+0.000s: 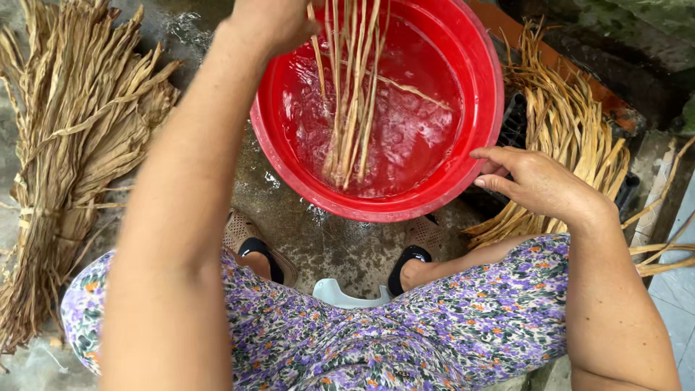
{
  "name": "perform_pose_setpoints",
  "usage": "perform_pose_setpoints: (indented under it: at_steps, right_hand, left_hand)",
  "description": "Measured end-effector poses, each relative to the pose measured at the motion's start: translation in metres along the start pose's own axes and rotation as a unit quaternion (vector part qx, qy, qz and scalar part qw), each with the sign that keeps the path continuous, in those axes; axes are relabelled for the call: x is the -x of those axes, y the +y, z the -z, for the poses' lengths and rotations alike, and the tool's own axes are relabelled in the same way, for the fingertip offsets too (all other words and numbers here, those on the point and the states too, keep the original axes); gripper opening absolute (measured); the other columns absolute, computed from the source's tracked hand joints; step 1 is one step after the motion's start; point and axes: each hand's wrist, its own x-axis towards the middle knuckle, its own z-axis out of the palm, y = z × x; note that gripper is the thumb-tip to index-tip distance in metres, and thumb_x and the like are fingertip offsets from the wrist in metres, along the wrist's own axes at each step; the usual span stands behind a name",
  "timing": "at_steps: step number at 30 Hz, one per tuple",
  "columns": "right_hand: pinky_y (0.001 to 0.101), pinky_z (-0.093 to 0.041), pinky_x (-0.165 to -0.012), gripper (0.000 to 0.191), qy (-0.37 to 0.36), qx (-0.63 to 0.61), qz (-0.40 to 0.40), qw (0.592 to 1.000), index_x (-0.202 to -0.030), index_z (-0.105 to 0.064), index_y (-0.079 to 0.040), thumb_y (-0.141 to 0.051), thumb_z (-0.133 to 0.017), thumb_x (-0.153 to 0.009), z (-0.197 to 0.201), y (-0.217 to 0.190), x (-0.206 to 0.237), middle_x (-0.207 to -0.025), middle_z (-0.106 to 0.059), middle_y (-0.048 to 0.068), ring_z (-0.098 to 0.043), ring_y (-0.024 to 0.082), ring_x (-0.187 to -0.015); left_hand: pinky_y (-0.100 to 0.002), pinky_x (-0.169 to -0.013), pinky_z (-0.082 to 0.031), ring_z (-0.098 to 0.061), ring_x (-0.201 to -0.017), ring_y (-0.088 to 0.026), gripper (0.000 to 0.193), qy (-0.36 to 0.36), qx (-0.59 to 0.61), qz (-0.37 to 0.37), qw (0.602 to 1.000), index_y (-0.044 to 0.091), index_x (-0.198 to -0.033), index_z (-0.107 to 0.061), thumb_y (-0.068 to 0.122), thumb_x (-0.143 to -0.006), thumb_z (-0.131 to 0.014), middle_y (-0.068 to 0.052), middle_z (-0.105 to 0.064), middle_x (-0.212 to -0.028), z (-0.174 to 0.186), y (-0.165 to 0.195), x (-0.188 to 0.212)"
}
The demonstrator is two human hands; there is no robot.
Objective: The person sits on a low stool and washes bundles of dried tobacco leaves, dipping each bundle into a large red basin of water and swishing and turning the leaves by hand. Washed bundles are placed on the wet concrete floor beside the basin, and additional dry bundles are pulled in to continue.
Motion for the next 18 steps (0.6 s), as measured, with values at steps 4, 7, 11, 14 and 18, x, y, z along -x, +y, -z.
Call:
perform_pose_setpoints:
  at_steps: [4,7,11,14,18]
  right_hand:
    - [0.0394,-0.058,-0.085,0.058,-0.023,0.040,-0.040,0.998,-0.146,-0.053,-0.014,-0.029,-0.067,-0.092,-0.016,0.018,-0.021,-0.104,-0.077,0.013,-0.074,0.026,-0.093]
    - [0.0407,-0.056,-0.093,0.059,-0.074,0.068,-0.044,0.994,-0.147,-0.053,-0.016,-0.035,-0.065,-0.093,-0.041,0.047,-0.053,-0.109,-0.078,0.015,-0.074,0.028,-0.101]
    - [0.0427,-0.049,-0.105,0.059,-0.105,0.112,-0.032,0.988,-0.143,-0.058,-0.014,-0.041,-0.069,-0.092,-0.069,0.104,-0.122,-0.130,-0.069,0.018,-0.065,0.032,-0.122]
    - [0.0460,-0.045,-0.110,0.059,0.005,0.198,-0.033,0.980,-0.145,-0.059,-0.013,-0.041,-0.070,-0.095,-0.074,0.145,-0.175,-0.143,-0.060,0.022,-0.056,0.038,-0.132]
    - [0.0480,-0.040,-0.113,0.065,0.162,0.066,-0.148,0.973,-0.154,-0.048,-0.010,-0.038,-0.063,-0.098,-0.108,0.167,-0.225,-0.149,-0.052,0.025,-0.050,0.040,-0.136]
  left_hand:
    - [-0.049,-0.092,-0.054,-0.065,-0.110,-0.034,0.034,-0.134,-0.047,0.136,0.980,0.007,-0.120,-0.069,0.022,-0.089,-0.072,-0.020,-0.067,-0.121,-0.092,-0.040,0.016]
    - [-0.050,-0.098,-0.056,-0.070,-0.115,-0.035,0.033,-0.196,0.047,0.195,0.960,0.004,-0.127,-0.069,0.022,-0.111,-0.045,-0.023,-0.069,-0.125,-0.156,-0.017,0.048]
    - [-0.043,-0.104,-0.053,-0.066,-0.120,-0.029,0.036,-0.306,0.176,0.167,0.921,0.009,-0.131,-0.064,0.020,-0.097,-0.062,-0.017,-0.065,-0.133,-0.198,0.057,0.082]
    - [-0.042,-0.107,-0.053,-0.068,-0.120,-0.027,0.036,-0.311,0.225,0.140,0.913,0.017,-0.133,-0.067,0.022,-0.098,-0.064,-0.014,-0.068,-0.133,-0.201,0.098,0.106]
    - [-0.045,-0.108,-0.046,-0.062,-0.123,-0.025,0.038,-0.251,0.250,0.129,0.926,0.023,-0.131,-0.066,0.025,-0.093,-0.065,-0.008,-0.065,-0.134,-0.194,0.116,0.133]
